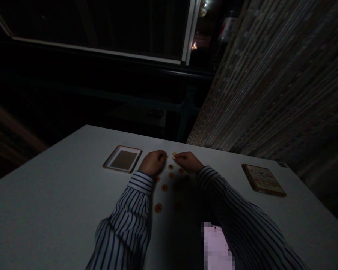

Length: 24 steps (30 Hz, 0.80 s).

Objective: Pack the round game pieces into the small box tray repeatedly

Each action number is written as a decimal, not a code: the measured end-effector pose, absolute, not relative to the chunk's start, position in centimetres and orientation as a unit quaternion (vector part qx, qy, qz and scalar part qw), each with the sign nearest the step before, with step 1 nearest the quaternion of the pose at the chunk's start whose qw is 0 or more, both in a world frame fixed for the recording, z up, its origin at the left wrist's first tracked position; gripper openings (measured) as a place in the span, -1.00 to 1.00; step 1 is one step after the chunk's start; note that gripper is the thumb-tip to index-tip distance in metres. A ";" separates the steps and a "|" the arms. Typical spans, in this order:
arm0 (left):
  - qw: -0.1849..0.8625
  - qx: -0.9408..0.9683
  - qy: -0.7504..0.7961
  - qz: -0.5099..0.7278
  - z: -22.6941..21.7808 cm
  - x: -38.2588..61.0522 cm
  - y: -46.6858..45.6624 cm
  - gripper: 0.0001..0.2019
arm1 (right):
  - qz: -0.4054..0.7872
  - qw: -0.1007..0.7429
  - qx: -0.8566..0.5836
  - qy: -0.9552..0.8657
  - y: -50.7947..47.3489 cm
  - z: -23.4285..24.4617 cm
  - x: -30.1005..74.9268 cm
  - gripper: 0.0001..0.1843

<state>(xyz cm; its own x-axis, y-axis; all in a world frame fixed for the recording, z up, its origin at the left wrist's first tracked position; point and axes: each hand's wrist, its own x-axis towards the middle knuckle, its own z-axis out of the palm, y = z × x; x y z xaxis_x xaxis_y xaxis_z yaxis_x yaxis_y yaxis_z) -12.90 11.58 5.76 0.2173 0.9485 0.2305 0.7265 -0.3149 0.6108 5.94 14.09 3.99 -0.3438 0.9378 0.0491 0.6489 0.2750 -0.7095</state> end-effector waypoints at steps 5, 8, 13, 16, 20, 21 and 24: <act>0.200 0.763 0.534 0.305 5.4 -12.3 11.6 -0.75 | 0.451 0.297 -0.497 -0.680 14.0 4.5 5.7 -0.68; 0.205 0.772 0.518 0.308 5.4 -11.9 11.6 -0.75 | 0.476 0.306 -0.495 -0.660 13.5 5.4 5.6 -0.69; 0.223 0.775 0.500 0.315 5.7 -11.3 11.2 -0.77 | 0.483 0.314 -0.490 -0.655 12.9 6.5 5.6 -0.66; 0.230 0.770 0.495 0.332 5.7 -11.1 11.2 -0.77 | 0.488 0.312 -0.485 -0.655 12.6 6.8 5.6 -0.65; 0.256 0.760 0.483 0.350 5.7 -11.0 11.2 -0.78 | 0.496 0.311 -0.474 -0.658 12.4 6.9 5.7 -0.64; 0.262 0.757 0.483 0.354 5.7 -11.0 11.2 -0.78 | 0.496 0.312 -0.471 -0.660 12.5 6.9 5.7 -0.64; 0.275 0.748 0.484 0.362 5.9 -10.9 11.2 -0.77 | 0.498 0.316 -0.463 -0.662 12.5 6.7 5.7 -0.64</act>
